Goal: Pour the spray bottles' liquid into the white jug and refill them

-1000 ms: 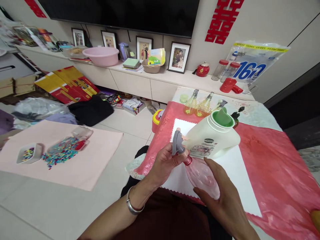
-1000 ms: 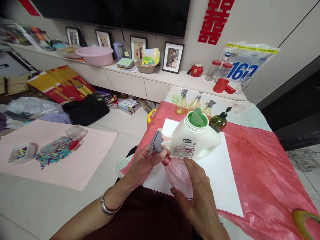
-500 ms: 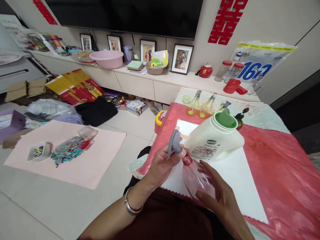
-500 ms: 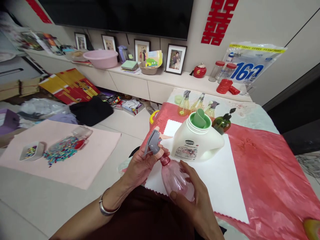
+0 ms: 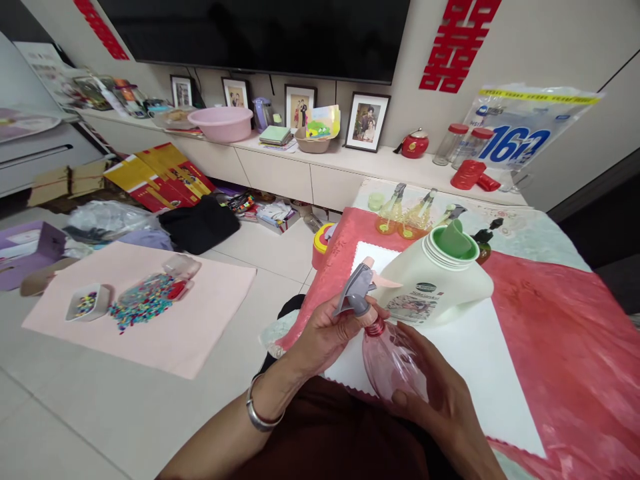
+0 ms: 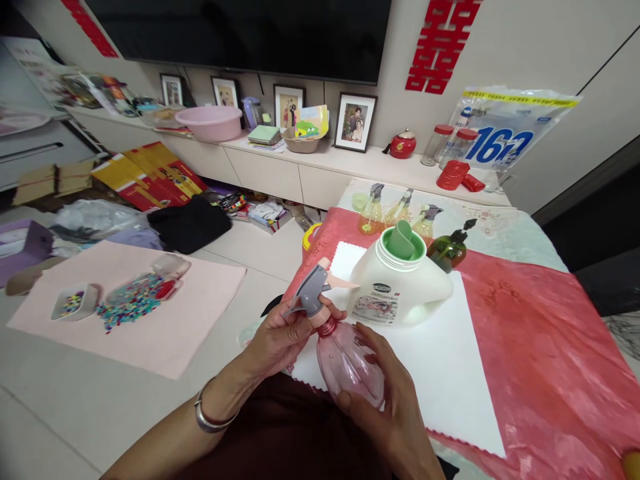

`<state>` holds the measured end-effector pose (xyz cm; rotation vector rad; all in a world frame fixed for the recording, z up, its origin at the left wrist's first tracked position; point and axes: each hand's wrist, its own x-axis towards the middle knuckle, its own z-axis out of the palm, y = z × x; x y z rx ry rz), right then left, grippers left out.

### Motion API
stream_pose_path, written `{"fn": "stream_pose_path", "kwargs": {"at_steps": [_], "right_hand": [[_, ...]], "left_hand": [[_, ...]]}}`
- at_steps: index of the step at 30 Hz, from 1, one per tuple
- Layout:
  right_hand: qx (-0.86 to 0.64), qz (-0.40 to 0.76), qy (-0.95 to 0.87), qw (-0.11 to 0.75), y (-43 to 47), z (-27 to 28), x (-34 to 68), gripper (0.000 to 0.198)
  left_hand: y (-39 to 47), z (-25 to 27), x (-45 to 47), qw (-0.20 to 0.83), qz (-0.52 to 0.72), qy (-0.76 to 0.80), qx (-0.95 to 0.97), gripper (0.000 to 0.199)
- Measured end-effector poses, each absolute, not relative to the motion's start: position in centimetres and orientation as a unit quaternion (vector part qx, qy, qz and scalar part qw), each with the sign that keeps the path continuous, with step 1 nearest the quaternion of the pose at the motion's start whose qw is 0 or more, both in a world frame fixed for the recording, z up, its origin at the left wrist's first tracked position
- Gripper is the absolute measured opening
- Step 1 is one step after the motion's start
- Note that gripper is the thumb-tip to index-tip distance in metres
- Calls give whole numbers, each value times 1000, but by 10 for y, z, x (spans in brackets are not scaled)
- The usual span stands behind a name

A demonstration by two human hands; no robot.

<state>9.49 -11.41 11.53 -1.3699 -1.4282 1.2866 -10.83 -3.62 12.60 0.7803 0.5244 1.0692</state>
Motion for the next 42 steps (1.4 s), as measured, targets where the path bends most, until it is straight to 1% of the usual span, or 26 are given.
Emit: {"fn": "stream_pose_path", "kwargs": {"at_steps": [6, 12, 14, 16, 18, 20, 25, 27, 30, 33, 35, 37, 40, 42], "right_hand": [[-550, 485, -566, 376, -116, 107, 96, 75], [-545, 466, -569, 402, -121, 110, 88, 71], [-543, 443, -581, 416, -124, 111, 85, 67], [-543, 403, -601, 426, -128, 109, 82, 66], [-552, 364, -614, 430, -132, 105, 80, 69], [-556, 349, -614, 439, -137, 99, 79, 73], [-525, 419, -580, 461, -143, 82, 81, 78], [-511, 440, -571, 468, -143, 76, 82, 80], [-494, 447, -567, 485, -142, 74, 79, 77], [-470, 472, -545, 509, -139, 77, 71, 73], [-432, 516, -516, 530, -135, 77, 67, 75], [-410, 554, -490, 534, -130, 74, 66, 78], [-432, 589, -447, 516, -125, 65, 68, 76], [-437, 607, -420, 514, -125, 60, 70, 79]], "left_hand": [[-39, 120, -106, 753, 477, 251, 377, 20], [-43, 123, -108, 754, 469, 241, 392, 19], [-47, 124, -109, 747, 467, 250, 401, 23], [-52, 125, -108, 739, 476, 257, 402, 33], [-56, 126, -108, 732, 486, 267, 396, 40], [-59, 129, -107, 732, 482, 285, 388, 40], [-61, 138, -103, 745, 464, 303, 372, 42], [-61, 140, -99, 750, 462, 323, 346, 47], [-59, 142, -93, 757, 464, 345, 304, 56], [-58, 142, -89, 764, 467, 327, 303, 43], [-58, 142, -88, 769, 466, 302, 316, 34], [-58, 142, -88, 774, 463, 280, 328, 28], [-60, 141, -88, 796, 449, 254, 316, 35], [-62, 141, -87, 808, 455, 232, 295, 41]]}}
